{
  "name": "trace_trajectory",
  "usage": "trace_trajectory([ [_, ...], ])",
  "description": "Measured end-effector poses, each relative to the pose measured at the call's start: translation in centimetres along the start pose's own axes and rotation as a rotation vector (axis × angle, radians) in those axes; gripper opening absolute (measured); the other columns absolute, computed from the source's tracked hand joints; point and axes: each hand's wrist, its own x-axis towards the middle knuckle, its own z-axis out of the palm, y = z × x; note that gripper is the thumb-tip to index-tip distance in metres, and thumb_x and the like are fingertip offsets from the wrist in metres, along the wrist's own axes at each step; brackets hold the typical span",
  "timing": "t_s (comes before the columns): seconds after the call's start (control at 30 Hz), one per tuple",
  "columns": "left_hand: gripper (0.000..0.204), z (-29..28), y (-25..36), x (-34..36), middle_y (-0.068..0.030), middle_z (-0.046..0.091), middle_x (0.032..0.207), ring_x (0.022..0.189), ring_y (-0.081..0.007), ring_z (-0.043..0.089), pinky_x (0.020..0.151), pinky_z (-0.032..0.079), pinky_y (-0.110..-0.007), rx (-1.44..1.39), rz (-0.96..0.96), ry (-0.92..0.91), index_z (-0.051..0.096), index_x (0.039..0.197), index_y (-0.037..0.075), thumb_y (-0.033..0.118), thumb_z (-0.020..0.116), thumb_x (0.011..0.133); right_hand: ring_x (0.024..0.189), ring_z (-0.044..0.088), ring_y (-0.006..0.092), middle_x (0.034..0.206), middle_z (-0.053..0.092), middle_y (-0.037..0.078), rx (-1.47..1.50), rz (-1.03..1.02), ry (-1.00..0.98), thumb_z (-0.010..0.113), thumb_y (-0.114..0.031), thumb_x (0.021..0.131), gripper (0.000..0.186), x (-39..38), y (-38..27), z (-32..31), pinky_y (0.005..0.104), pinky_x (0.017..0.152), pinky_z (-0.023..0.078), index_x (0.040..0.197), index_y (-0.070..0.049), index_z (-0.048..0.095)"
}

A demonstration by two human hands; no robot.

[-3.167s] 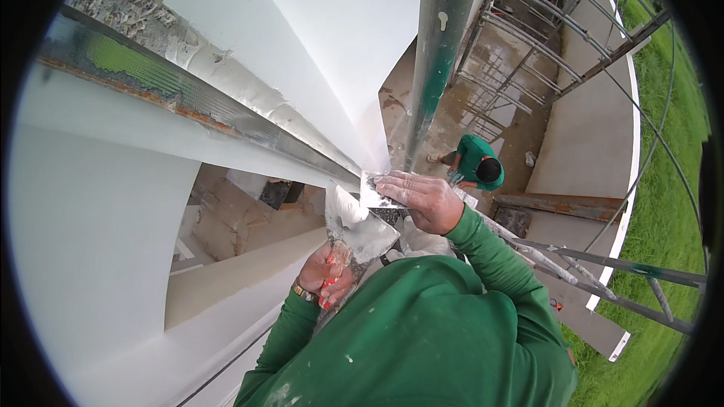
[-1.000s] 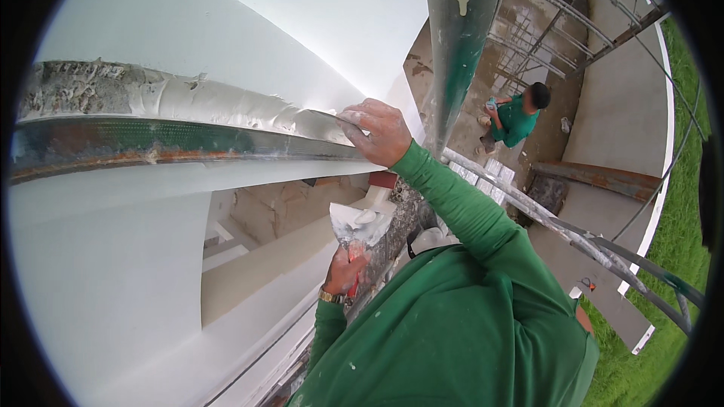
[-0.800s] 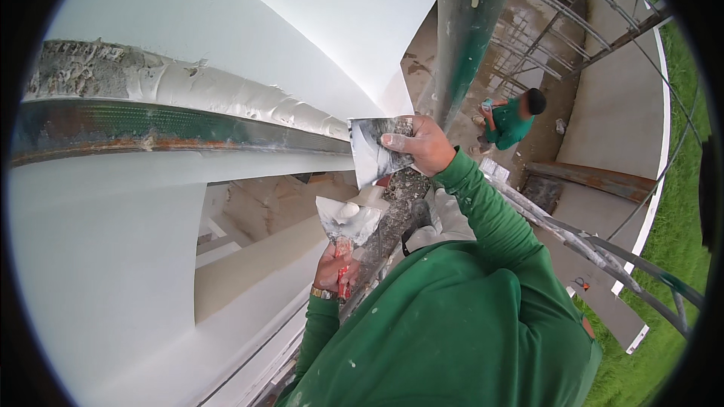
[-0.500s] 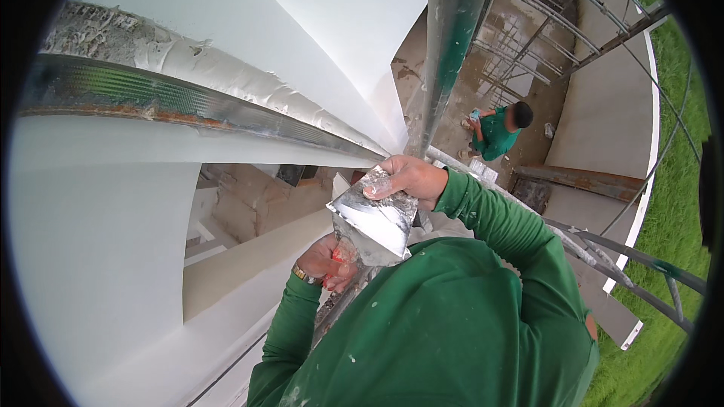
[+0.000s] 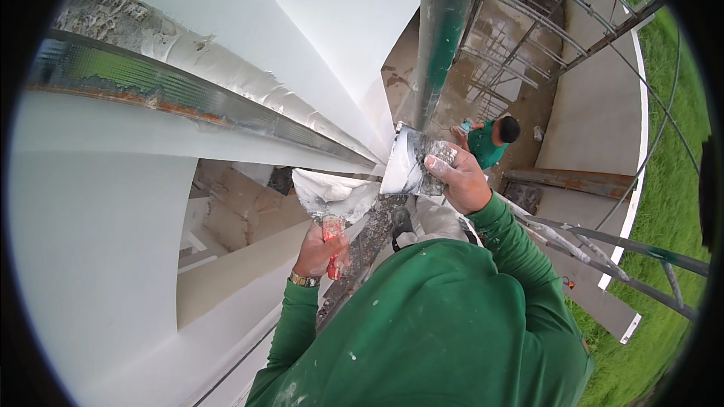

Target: The person applies plaster to a wall corner using a trowel and a hawk. They repeatedly scoop plaster from the hawk and smooth it onto the vertical corner of the wall while standing on scaffolding.

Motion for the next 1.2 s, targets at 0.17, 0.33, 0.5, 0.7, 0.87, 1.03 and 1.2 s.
trace_trajectory([
  [0.17, 0.022, 4.6, 2.0, -0.5, -0.0046, 0.056, 0.068, 0.048, -0.0116, 0.053, 0.051, 0.053, -0.031, 0.366, 0.172, 0.209, 0.052, 0.102, -0.003, 0.013, 0.064, 0.091, 0.099, 0.059, 0.0115, 0.109, 0.063, 0.004, 0.012, 0.134, 0.01, 0.062, -0.015, 0.095, 0.035, -1.4, 5.8, 0.3, 0.0315, 0.09, 0.049, 0.125, 0.001, 0.054],
  [0.33, 0.048, 4.8, -0.9, -0.6, -0.0235, 0.066, 0.084, 0.066, -0.0377, 0.065, 0.061, 0.051, -0.042, 0.977, 0.242, 0.247, 0.044, 0.134, -0.004, 0.015, 0.059, 0.092, 0.109, 0.056, 0.0149, 0.119, 0.06, 0.006, 0.336, 0.163, -0.101, 0.061, -0.015, 0.096, 0.039, -0.4, 8.3, 2.5, 0.0331, 0.095, 0.046, 0.129, 0.002, 0.049],
  [0.5, 0.026, 3.3, -2.1, -0.2, -0.0164, 0.06, 0.062, 0.052, -0.0278, 0.061, 0.053, 0.052, -0.037, 1.074, 0.364, 0.319, 0.055, 0.109, -0.004, 0.016, 0.056, 0.094, 0.103, 0.06, 0.0155, 0.114, 0.063, 0.007, 0.263, 0.021, -0.132, 0.062, -0.015, 0.095, 0.036, -0.1, 5.3, 3.9, 0.0317, 0.092, 0.048, 0.125, 0.002, 0.052],
  [0.7, 0.024, 1.1, -0.2, -3.7, -0.0066, 0.049, 0.051, 0.038, -0.0158, 0.048, 0.041, 0.049, -0.031, -0.47, -0.043, -0.344, 0.047, 0.103, -0.001, 0.012, 0.062, 0.09, 0.099, 0.066, 0.0272, 0.108, 0.069, 0.015, -0.551, -0.758, -0.319, 0.065, -0.001, 0.083, 0.03, -1.3, -2.0, 6.0, 0.0352, 0.087, 0.053, 0.113, -0.004, 0.066],
  [0.87, 0.063, 3.5, 3.1, -4.8, -0.0119, 0.048, 0.047, 0.034, -0.0189, 0.049, 0.032, 0.046, -0.032, -0.653, 0.013, -0.63, 0.029, 0.136, -0.014, 0.004, 0.058, 0.084, 0.098, 0.066, 0.0322, 0.109, 0.069, 0.011, -1.036, -1.076, -0.535, 0.062, 0.006, 0.066, 0.047, -1.0, -3.8, 7.4, 0.0413, 0.083, 0.055, 0.111, -0.007, 0.068],
  [1.03, 0.057, 3.3, 3.8, -5.8, -0.0115, 0.052, 0.058, 0.038, -0.0163, 0.048, 0.04, 0.05, -0.034, -0.499, 0.132, -0.37, 0.035, 0.133, -0.008, 0.004, 0.062, 0.084, 0.094, 0.065, 0.03, 0.107, 0.068, 0.009, -1.361, -1.087, -0.183, 0.066, -0.001, 0.062, 0.051, 0.6, -1.0, 2.4, 0.0389, 0.074, 0.057, 0.113, -0.007, 0.065],
  [1.2, 0.048, 2.4, 4.3, -4.7, -0.0068, 0.056, 0.075, 0.047, -0.0108, 0.051, 0.049, 0.054, -0.032, 0.176, 0.071, 0.093, 0.035, 0.125, -0.006, 0.007, 0.065, 0.089, 0.083, 0.063, 0.0249, 0.101, 0.067, 0.008, -1.424, -1.16, -0.366, 0.068, -0.006, 0.055, 0.052, -2.3, -3.1, 4.4, 0.0367, 0.067, 0.051, 0.107, -0.005, 0.067],
])
